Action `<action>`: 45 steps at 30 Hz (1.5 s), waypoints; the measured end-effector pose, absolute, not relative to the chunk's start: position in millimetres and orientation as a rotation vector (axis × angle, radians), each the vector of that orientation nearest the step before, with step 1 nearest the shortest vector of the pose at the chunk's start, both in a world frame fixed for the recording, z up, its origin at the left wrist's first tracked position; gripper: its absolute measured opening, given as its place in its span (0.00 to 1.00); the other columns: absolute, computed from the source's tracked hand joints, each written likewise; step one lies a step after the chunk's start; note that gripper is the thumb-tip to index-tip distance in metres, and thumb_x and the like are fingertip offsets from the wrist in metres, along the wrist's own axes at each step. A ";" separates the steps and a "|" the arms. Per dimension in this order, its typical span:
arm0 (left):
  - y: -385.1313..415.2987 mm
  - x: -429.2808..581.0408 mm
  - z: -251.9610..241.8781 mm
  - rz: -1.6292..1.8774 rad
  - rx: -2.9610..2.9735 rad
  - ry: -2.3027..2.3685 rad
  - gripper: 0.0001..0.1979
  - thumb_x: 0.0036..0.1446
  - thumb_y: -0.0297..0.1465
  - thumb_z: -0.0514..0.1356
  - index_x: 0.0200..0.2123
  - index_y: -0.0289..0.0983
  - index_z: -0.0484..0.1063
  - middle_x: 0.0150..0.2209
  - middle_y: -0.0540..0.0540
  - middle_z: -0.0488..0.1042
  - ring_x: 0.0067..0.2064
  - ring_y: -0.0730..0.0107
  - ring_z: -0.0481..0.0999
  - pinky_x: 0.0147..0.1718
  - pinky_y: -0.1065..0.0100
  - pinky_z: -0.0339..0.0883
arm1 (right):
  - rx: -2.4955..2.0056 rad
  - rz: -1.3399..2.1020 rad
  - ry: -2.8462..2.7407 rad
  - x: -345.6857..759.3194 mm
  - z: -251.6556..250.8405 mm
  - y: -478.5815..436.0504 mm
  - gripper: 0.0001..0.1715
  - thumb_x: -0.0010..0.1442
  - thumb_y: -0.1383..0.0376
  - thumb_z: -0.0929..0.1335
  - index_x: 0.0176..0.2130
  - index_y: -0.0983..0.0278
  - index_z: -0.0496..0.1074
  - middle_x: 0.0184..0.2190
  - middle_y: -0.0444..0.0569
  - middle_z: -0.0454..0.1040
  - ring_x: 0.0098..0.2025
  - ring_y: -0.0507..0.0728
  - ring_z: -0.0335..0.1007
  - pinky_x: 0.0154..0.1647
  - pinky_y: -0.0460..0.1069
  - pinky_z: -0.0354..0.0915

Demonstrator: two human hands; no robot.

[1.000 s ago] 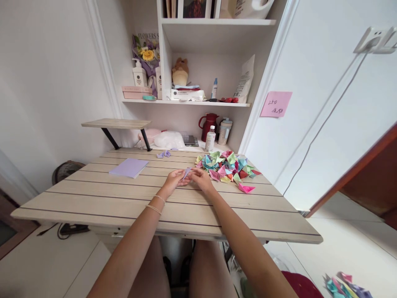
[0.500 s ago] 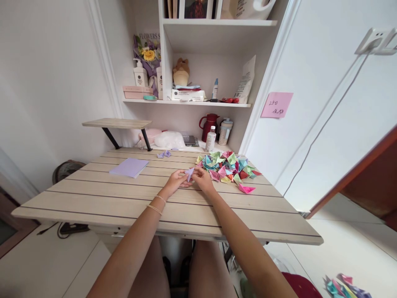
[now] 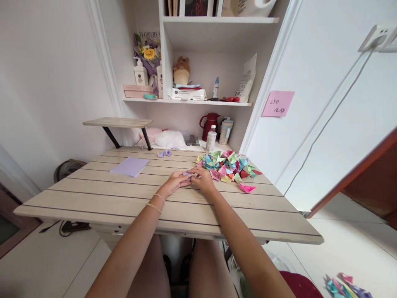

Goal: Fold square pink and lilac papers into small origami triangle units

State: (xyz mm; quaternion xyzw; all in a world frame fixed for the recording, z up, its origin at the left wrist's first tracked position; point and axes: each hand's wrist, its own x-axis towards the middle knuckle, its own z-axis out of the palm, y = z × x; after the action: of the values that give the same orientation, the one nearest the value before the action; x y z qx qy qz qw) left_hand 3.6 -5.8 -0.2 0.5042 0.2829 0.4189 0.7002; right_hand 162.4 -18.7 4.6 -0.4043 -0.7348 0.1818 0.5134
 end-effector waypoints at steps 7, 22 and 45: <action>-9.5 6.6 -3.7 0.965 1.081 0.589 0.21 0.44 0.21 0.63 0.43 0.33 0.62 0.37 0.39 0.74 0.41 0.61 0.75 0.47 0.53 0.63 | -1.009 0.948 -1.474 173.7 2.5 -12.4 0.18 0.50 0.60 0.63 0.39 0.63 0.73 0.37 0.49 0.74 0.34 0.54 0.69 0.31 0.47 0.64; -6.8 10.5 -11.3 1.076 1.214 0.710 0.36 0.36 0.22 0.68 0.47 0.35 0.54 0.29 0.46 0.75 0.31 0.68 0.76 0.39 0.58 0.68 | -0.978 1.050 -1.487 160.7 -6.0 -14.2 0.16 0.42 0.56 0.69 0.27 0.66 0.74 0.22 0.45 0.74 0.24 0.52 0.68 0.27 0.47 0.64; -7.3 10.8 -6.4 1.262 1.628 0.898 0.09 0.45 0.31 0.62 0.32 0.34 0.73 0.31 0.42 0.76 0.36 0.63 0.75 0.39 0.63 0.69 | -1.024 0.537 -1.679 166.2 3.4 -15.7 0.09 0.49 0.64 0.66 0.31 0.61 0.75 0.28 0.48 0.76 0.31 0.56 0.71 0.34 0.51 0.67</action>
State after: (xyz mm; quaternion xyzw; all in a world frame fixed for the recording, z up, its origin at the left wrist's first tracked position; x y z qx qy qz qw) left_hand 10.8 -7.3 -6.4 0.6532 0.3603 0.5065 0.4324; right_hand 166.2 -15.7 3.4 -0.4277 -0.7015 0.2243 0.5240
